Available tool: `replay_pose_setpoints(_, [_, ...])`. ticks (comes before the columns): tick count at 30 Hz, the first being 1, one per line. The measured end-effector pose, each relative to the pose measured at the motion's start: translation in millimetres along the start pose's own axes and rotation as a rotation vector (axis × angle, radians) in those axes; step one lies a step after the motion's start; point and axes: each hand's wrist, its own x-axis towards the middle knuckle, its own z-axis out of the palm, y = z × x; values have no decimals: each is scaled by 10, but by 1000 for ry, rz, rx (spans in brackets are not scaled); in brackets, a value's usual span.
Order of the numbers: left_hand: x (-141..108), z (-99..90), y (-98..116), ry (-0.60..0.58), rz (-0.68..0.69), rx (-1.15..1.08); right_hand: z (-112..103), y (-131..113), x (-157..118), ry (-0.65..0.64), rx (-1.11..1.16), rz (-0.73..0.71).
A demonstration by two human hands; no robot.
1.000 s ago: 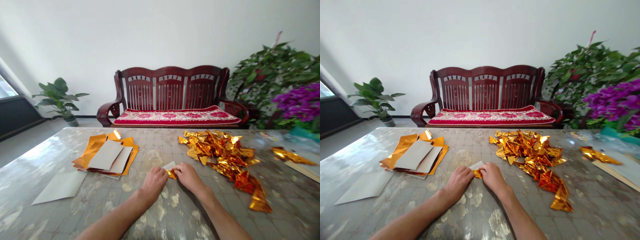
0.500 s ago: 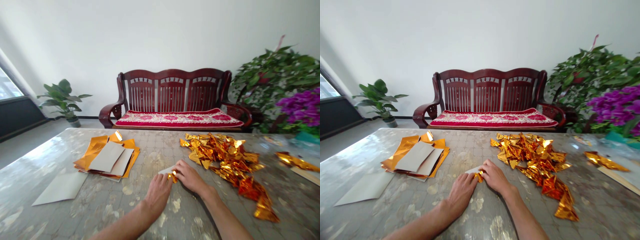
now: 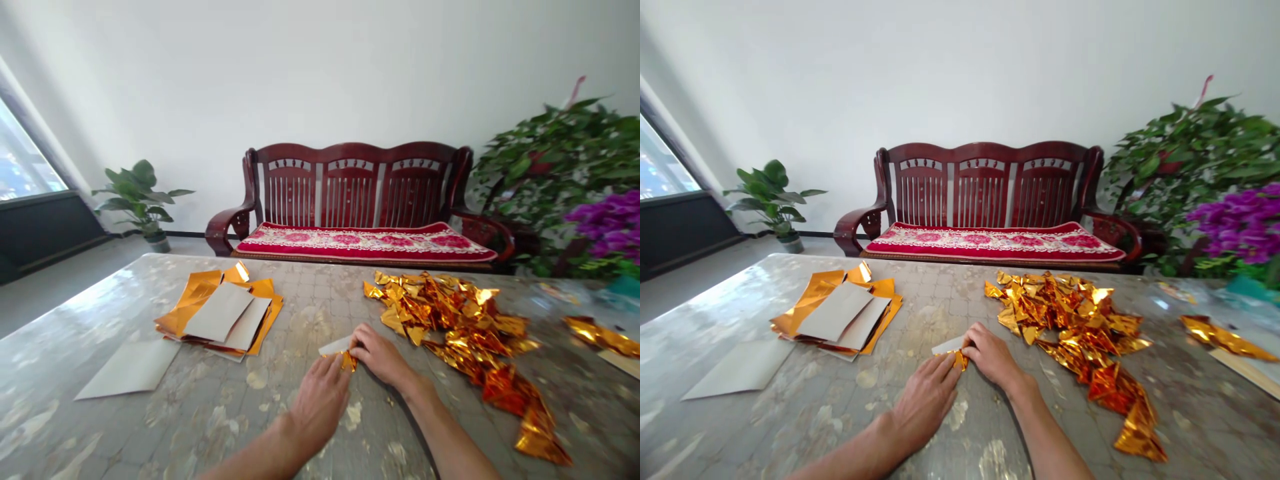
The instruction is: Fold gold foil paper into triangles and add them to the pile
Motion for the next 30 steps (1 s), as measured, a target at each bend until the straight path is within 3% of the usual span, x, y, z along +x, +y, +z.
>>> replay_pose_setpoints(14, [40, -42, 165, -20, -60, 42, 69, -88, -4, 62, -101, 93])
replay_pose_setpoints(24, [33, -36, 205, 62, -77, 21, 77, -111, 0, 74, -99, 114])
replay_pose_setpoints(30, [14, -2, 75, 66, -51, 6, 69, -103, 19, 89, -172, 113])
